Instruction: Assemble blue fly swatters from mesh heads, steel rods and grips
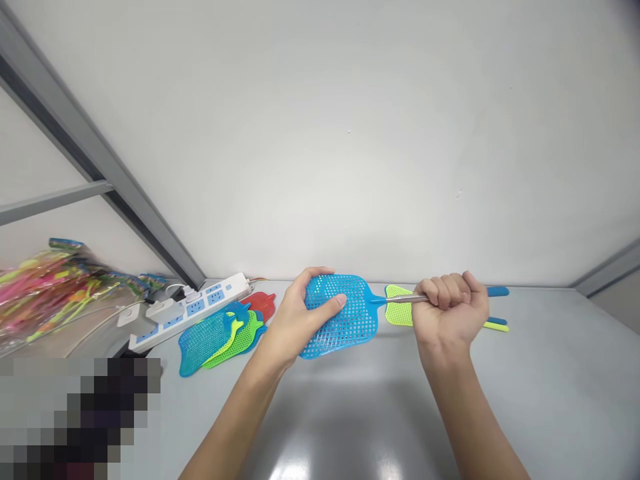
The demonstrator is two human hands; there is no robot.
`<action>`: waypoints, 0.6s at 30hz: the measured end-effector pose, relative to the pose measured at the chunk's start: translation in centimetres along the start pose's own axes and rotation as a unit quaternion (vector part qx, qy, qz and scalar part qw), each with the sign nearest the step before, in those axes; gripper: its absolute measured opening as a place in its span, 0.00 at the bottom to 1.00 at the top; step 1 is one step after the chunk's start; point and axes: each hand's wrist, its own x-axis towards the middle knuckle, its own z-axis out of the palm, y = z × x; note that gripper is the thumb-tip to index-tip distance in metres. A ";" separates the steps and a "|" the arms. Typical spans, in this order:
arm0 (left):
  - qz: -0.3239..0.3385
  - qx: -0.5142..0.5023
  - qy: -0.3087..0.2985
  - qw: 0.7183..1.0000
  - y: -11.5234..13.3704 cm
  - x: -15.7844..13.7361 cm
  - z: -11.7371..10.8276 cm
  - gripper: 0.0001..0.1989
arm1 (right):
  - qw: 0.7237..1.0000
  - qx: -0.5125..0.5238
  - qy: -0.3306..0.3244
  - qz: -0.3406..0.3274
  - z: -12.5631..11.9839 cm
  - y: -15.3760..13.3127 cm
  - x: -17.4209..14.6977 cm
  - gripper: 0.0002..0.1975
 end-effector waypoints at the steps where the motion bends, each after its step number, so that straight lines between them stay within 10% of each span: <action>1: -0.002 -0.006 -0.003 1.000 0.0 0.0 0.0 0.22 | 1.000 0.000 0.001 0.001 0.1 -0.1 0.0 0.19; 18: 0.013 0.004 -0.018 1.000 0.1 0.0 -0.4 0.23 | 0.996 -0.048 0.015 0.069 0.1 -0.7 0.7 0.17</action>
